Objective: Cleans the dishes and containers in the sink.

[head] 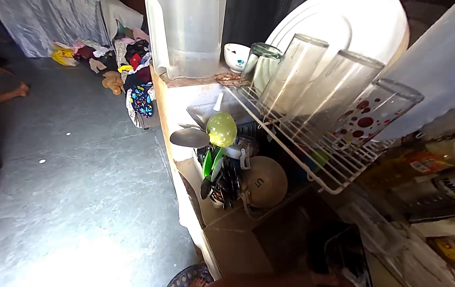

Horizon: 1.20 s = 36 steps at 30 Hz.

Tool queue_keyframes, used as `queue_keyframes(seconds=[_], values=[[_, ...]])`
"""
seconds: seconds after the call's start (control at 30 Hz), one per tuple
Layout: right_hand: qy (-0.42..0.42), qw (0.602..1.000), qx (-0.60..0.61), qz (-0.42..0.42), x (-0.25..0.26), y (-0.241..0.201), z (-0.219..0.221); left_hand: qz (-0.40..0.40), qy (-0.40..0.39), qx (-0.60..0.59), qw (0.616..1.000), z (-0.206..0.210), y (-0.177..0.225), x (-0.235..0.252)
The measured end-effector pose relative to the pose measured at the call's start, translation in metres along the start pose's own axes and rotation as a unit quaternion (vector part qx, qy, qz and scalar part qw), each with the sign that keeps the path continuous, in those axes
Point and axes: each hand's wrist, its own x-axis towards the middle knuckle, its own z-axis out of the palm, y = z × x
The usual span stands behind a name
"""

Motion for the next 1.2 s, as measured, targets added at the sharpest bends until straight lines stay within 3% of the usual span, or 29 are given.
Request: queue_keyframes(seconds=[0.1,0.2,0.33,0.47,0.53,0.63,0.7,0.8,0.9,1.0,1.07,1.2], values=[[-0.003,0.998,0.050,-0.039,-0.005,-0.004,0.004,-0.027,0.057,0.038,0.997,0.001,0.009,0.019],[-0.063,0.996,0.067,0.010,-0.009,-0.001,0.004,-0.074,0.067,0.035,0.994,-0.013,0.028,0.041],[0.005,0.975,0.220,0.005,0.003,-0.003,0.004,-0.102,0.023,0.002,0.995,-0.004,0.010,0.039],[0.062,0.958,0.280,0.008,-0.003,0.009,-0.014,-0.096,0.011,0.042,0.994,0.001,0.034,0.036],[0.057,0.964,0.260,0.027,-0.012,0.014,-0.023,-0.075,0.028,0.048,0.996,0.004,0.032,0.043],[-0.035,0.991,0.131,-0.005,-0.003,-0.006,-0.012,-0.054,0.052,0.015,0.997,0.005,0.025,0.052],[0.015,0.998,0.066,-0.002,0.022,-0.013,-0.004,-0.045,0.029,0.021,0.998,0.005,0.019,0.055],[0.106,0.994,0.032,0.020,0.060,0.010,-0.016,-0.026,0.038,0.061,0.997,0.011,0.018,0.053],[0.066,0.994,0.008,0.088,0.041,0.015,-0.014,0.007,0.045,0.070,0.997,0.005,0.013,0.060],[0.017,0.996,0.040,0.076,0.016,-0.013,-0.003,-0.002,0.050,0.059,0.997,0.003,0.010,0.067],[0.050,0.995,0.062,0.060,0.032,-0.019,-0.006,0.000,0.044,0.056,0.997,0.007,0.010,0.063],[0.078,0.991,0.038,0.099,0.062,0.017,-0.017,0.011,0.060,0.066,0.996,0.008,0.016,0.059]])
